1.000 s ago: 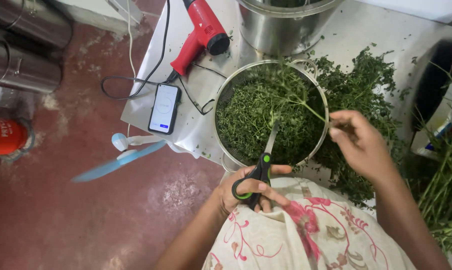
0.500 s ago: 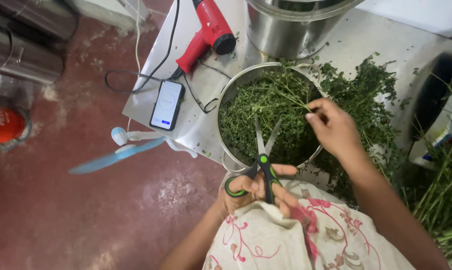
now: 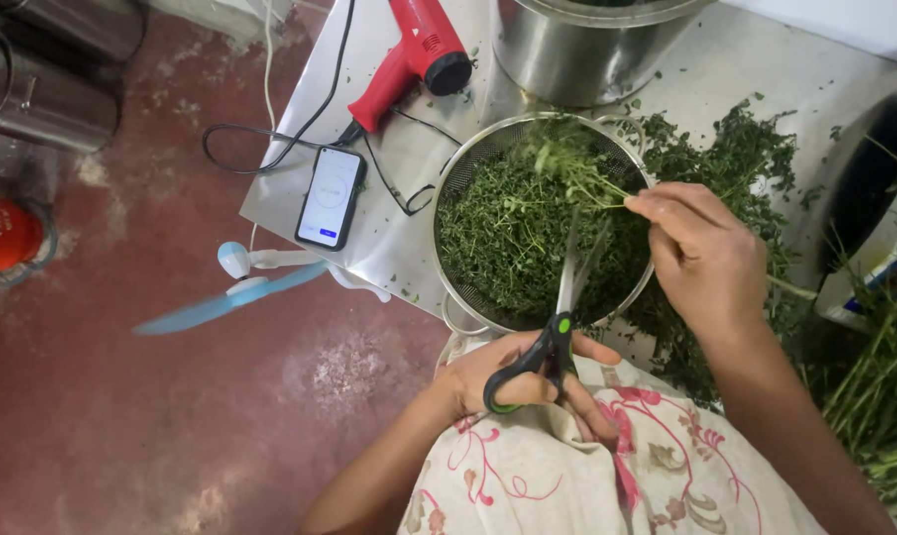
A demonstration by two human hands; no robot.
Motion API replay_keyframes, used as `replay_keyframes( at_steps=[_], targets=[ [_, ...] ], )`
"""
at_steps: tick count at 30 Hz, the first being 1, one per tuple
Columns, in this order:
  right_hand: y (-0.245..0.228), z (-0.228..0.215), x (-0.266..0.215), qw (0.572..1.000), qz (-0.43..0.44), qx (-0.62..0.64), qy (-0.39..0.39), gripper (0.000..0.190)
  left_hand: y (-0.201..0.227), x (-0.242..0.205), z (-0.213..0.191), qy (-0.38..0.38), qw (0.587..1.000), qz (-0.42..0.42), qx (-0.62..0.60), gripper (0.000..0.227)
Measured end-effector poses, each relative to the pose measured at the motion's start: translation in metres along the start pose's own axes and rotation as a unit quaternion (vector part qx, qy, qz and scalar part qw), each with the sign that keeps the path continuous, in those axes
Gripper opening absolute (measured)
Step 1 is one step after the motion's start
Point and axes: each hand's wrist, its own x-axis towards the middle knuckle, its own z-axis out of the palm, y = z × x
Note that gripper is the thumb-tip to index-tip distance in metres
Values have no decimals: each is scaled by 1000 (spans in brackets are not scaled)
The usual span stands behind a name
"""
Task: Cutting tea leaves from stems into a metal bowl using scissors
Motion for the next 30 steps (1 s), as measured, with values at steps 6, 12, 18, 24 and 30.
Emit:
replay_keyframes(
  at_steps=[6,12,18,24,30],
  targets=[
    [-25,-13,6,991,-115,-62,33,30,-3,3,-10,12,995,-40,-94,85],
    [-35,-12,7,990,-130,-43,34,31,-9,1,-19,13,994,-48,-96,78],
    [-48,-9,6,992,-120,-26,18,25,-17,6,-41,-32,990,-42,-127,74],
    [-45,-5,-3,992,-122,16,-14,24,-8,15,-45,-7,996,-12,-91,73],
    [-29,-5,-11,997,-63,36,-27,32,-9,23,-46,77,996,-15,-31,56]
  ],
)
